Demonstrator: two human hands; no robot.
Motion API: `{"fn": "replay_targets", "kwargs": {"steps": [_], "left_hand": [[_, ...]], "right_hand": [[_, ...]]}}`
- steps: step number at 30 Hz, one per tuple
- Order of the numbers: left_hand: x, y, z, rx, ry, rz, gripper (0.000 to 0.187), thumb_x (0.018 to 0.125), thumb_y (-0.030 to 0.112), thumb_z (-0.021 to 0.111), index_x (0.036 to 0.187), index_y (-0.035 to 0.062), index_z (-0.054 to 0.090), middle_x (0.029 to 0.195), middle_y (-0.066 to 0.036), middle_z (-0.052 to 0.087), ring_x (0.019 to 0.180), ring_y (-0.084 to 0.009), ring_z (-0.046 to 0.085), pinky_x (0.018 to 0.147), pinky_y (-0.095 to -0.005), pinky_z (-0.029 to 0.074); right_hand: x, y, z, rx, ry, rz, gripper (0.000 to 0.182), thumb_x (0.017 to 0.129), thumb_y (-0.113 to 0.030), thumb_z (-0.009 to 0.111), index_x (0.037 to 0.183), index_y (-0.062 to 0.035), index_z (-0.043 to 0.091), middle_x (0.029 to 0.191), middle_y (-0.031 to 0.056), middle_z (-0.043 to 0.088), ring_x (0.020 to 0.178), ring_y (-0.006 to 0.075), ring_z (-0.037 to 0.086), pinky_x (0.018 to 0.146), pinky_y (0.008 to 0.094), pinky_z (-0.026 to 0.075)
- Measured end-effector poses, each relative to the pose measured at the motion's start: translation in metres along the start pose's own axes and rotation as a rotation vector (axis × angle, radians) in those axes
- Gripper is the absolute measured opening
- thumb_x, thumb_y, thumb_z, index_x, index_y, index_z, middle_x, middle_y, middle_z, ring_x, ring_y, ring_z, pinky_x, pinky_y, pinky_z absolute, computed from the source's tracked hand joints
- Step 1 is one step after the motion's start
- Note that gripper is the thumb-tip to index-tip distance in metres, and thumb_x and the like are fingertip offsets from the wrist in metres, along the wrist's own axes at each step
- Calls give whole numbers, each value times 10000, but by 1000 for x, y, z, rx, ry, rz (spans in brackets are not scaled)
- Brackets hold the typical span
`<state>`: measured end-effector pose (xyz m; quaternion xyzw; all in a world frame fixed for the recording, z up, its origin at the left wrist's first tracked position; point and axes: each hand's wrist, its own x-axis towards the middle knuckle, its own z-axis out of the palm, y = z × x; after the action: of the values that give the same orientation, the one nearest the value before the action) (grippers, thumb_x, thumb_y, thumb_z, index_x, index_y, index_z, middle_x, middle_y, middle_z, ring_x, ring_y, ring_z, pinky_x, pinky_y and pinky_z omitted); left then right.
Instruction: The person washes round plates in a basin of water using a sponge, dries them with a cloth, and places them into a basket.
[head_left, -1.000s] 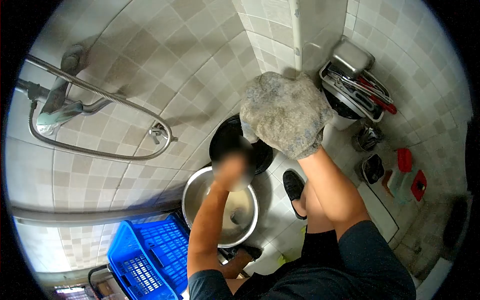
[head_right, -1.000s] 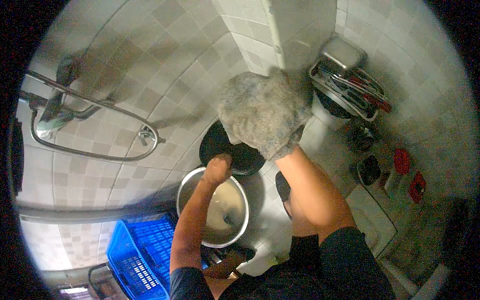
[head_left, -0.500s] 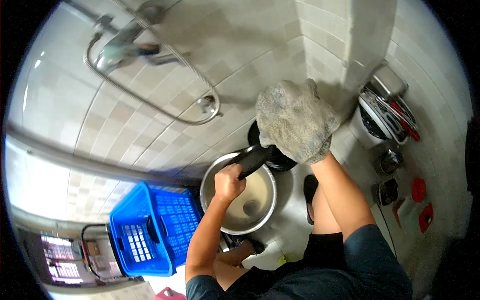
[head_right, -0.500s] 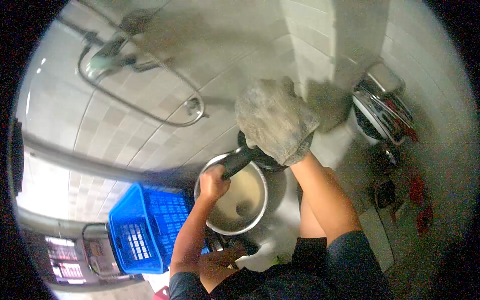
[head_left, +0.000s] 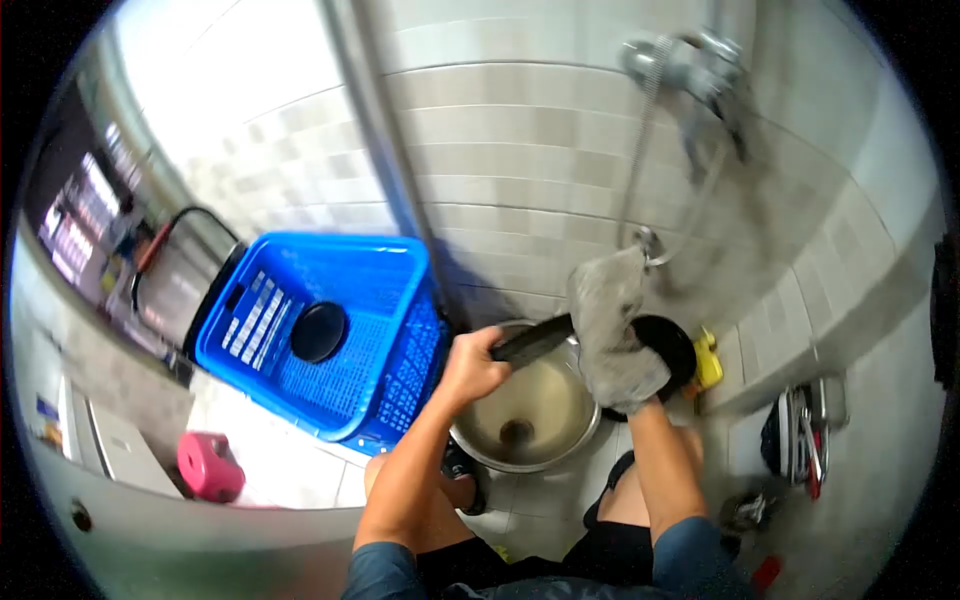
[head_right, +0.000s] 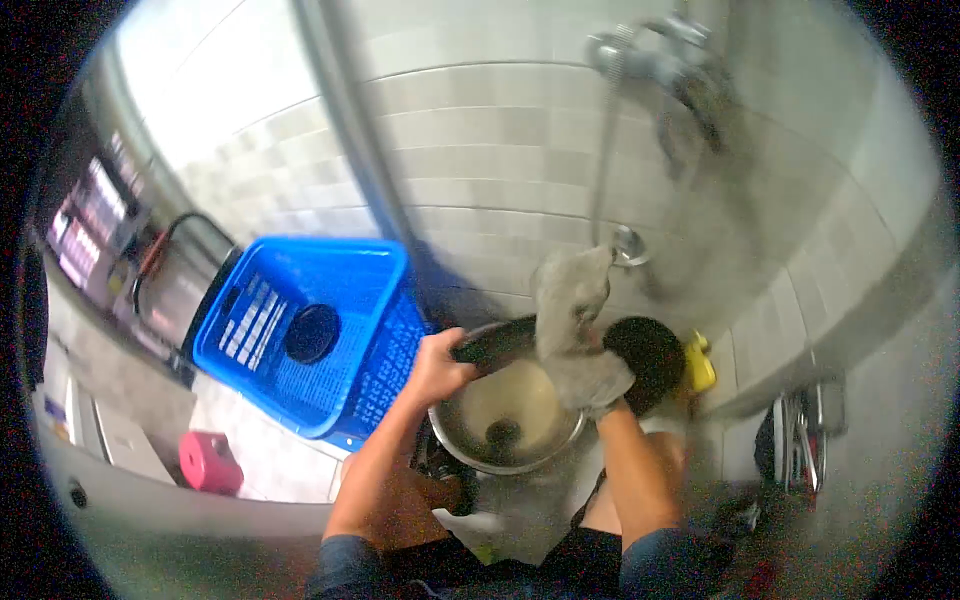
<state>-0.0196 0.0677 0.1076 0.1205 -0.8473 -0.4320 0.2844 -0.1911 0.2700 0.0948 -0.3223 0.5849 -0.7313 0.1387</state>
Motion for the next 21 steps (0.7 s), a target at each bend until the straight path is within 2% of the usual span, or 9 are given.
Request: {"fn": "replay_targets", "kwargs": {"steps": [1, 3, 4, 9, 12, 16, 17, 20, 21], "left_hand": [[0, 9, -10, 56, -88, -118, 313, 648, 29, 676, 959, -7, 699, 873, -271, 677, 805, -385, 706, 730, -407, 545], [-1, 6, -21, 54, -40, 28, 299, 671, 49, 712, 968, 11, 703, 878, -263, 678, 837, -422, 692, 738, -416, 543], [-9, -5, -24, -55, -10, 104, 288, 735, 86, 729, 1015, 23, 702, 907, -255, 693, 857, -406, 690, 773, -422, 535], [-18, -16, -47, -282, 1, -110, 304, 833, 165, 677, 1107, 33, 690, 980, -218, 709, 908, -377, 659, 841, -421, 517], [-15, -11, -54, -121, 112, 135, 327, 778, 143, 706, 1068, -7, 685, 996, -248, 701, 933, -413, 648, 868, -444, 514], [-21, -1, -67, -257, 132, 68, 389, 756, 107, 718, 1121, -21, 678, 1048, -264, 697, 1002, -435, 653, 877, -459, 527], [-15, -21, -52, -144, 311, 243, 359, 756, 113, 726, 1092, -11, 692, 1032, -275, 689, 982, -443, 659, 846, -455, 538], [-17, -28, -57, -141, 200, -66, 247, 657, 35, 692, 893, -31, 662, 886, -293, 664, 792, -443, 663, 712, -438, 525], [-19, -26, -65, -151, 186, -111, 253, 656, 40, 713, 896, -26, 666, 828, -247, 660, 752, -329, 654, 699, -394, 518]], "right_hand": [[5, 1, 23, -85, -48, -59, 458, 881, -402, 705, 1196, -77, 635, 1141, 107, 634, 1122, 280, 577, 999, 427, 440], [18, 2, 70, -374, -197, -296, 460, 878, -406, 707, 1192, -78, 636, 1137, 108, 635, 1120, 281, 577, 997, 427, 440], [21, -24, 92, -1023, -317, -828, 463, 847, -445, 724, 1119, -76, 658, 1056, 122, 644, 1042, 298, 595, 928, 434, 454], [42, -30, 142, -974, -367, -892, 205, 767, -269, 756, 866, -92, 724, 819, 107, 692, 711, 335, 647, 626, 441, 535], [50, -30, 142, -931, -432, -918, 173, 786, -213, 697, 873, -64, 685, 813, 148, 652, 715, 378, 621, 639, 457, 512], [66, -3, 125, -983, -441, -954, 225, 780, -212, 682, 907, -29, 650, 806, 183, 613, 705, 402, 590, 616, 465, 489], [68, 2, 120, -1032, -463, -870, 206, 858, -181, 647, 973, -9, 642, 866, 186, 625, 767, 387, 611, 663, 451, 502], [91, 63, 94, -828, -270, -856, 184, 944, -117, 583, 1073, 3, 636, 961, 174, 653, 854, 351, 639, 735, 432, 519], [102, 92, 68, -940, -253, -855, 222, 996, -76, 529, 1179, 18, 614, 1094, 180, 660, 987, 340, 642, 853, 433, 523]]}}
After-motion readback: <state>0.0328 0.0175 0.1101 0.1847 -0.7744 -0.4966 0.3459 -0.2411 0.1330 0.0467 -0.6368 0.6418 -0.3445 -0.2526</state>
